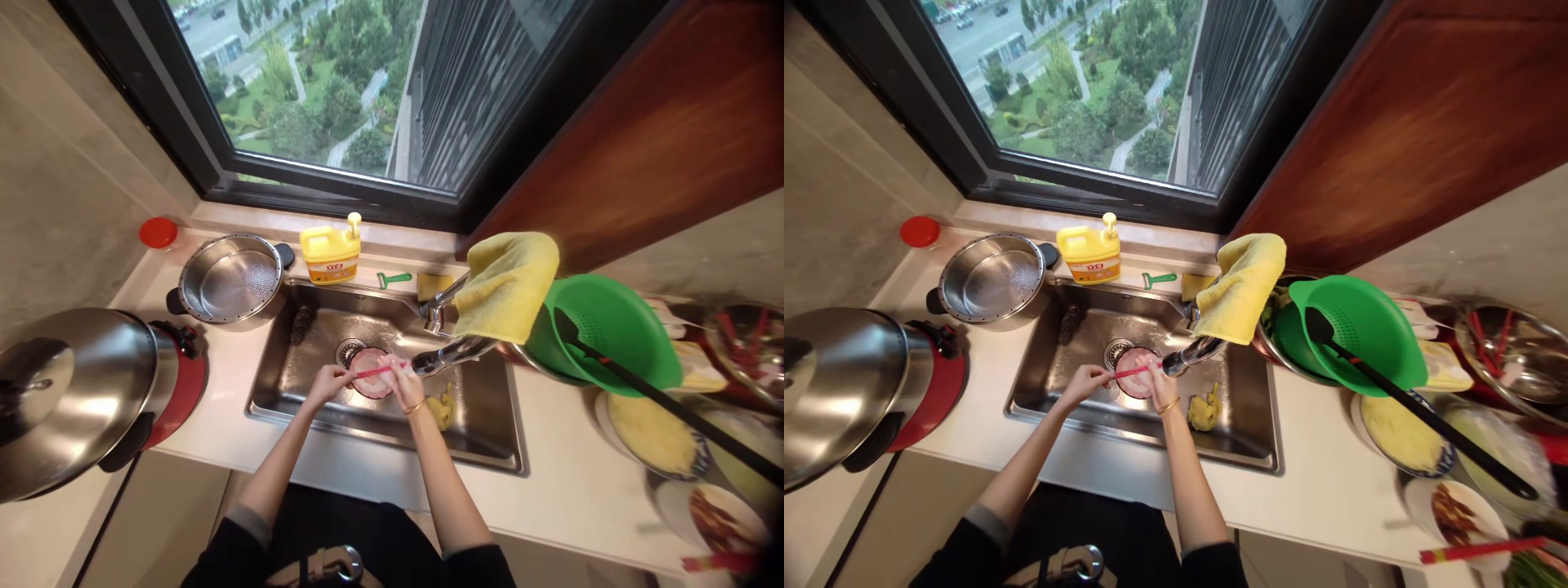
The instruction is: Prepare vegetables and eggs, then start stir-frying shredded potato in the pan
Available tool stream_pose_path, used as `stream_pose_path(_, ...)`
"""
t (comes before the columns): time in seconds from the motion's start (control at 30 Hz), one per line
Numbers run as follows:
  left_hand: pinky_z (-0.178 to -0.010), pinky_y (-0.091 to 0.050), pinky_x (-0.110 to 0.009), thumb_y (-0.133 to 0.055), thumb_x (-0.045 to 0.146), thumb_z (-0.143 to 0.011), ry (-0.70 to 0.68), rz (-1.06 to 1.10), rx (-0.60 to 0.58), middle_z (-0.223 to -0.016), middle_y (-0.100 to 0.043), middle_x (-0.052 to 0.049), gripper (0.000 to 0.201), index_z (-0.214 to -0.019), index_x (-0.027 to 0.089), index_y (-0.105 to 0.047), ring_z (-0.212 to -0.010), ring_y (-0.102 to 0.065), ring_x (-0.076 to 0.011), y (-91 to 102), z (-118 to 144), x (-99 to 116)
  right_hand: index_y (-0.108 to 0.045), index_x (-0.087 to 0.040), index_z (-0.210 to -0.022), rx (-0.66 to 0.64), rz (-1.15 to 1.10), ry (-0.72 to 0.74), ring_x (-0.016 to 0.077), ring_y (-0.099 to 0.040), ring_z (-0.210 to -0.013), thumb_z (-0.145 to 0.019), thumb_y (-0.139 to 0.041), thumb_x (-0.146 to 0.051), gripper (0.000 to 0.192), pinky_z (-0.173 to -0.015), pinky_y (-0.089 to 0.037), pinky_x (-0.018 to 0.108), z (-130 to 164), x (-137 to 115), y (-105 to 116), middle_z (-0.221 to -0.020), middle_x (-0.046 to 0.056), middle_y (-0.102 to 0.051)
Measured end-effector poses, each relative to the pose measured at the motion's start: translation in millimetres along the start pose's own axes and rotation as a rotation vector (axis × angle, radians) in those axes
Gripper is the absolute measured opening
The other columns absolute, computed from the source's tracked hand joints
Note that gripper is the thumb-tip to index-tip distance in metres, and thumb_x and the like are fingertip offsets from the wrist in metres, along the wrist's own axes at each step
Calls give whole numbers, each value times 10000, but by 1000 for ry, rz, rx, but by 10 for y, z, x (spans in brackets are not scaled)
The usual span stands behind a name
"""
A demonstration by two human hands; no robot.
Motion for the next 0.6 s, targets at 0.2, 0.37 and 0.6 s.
stream_pose_path(0.2, -514, -319, -208, -564, 600, -641, 54, 183, -34, -532, -599, -22, 496, -569, 113, -625, -523, -489, -116, -298, -37, 99, -649, -127, -825, -25, 29, -96, 165, -698, -704, -562, -790, -173, 302, -666, -576, 258, 104, 320, -110, -741, 52, -731)
stream_pose_path(0.37, -493, -284, -202, -558, 596, -657, 19, 62, -49, -510, -568, -5, 493, -561, 115, -610, -495, -439, -96, -189, 21, 133, -642, -143, -798, 19, -53, -11, 197, -700, -739, -614, -731, -194, 211, -708, -574, 334, -12, 89, 80, -755, 77, -730)
stream_pose_path(0.6, -449, -216, -194, -589, 599, -646, 117, 180, -62, -505, -550, 9, 486, -591, 116, -606, -437, -326, -54, -44, 218, -75, -608, -189, -891, 57, -133, 312, 190, -681, -872, -596, -645, -129, 304, -898, -484, 441, -181, -315, 181, -885, 52, -728)
Point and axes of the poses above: each hand's wrist, its own z-axis away from the middle knuckle, its own y-axis out of the back of the hand, x = y × z, the point moved 6 cm from there along -z, towards the middle knuckle
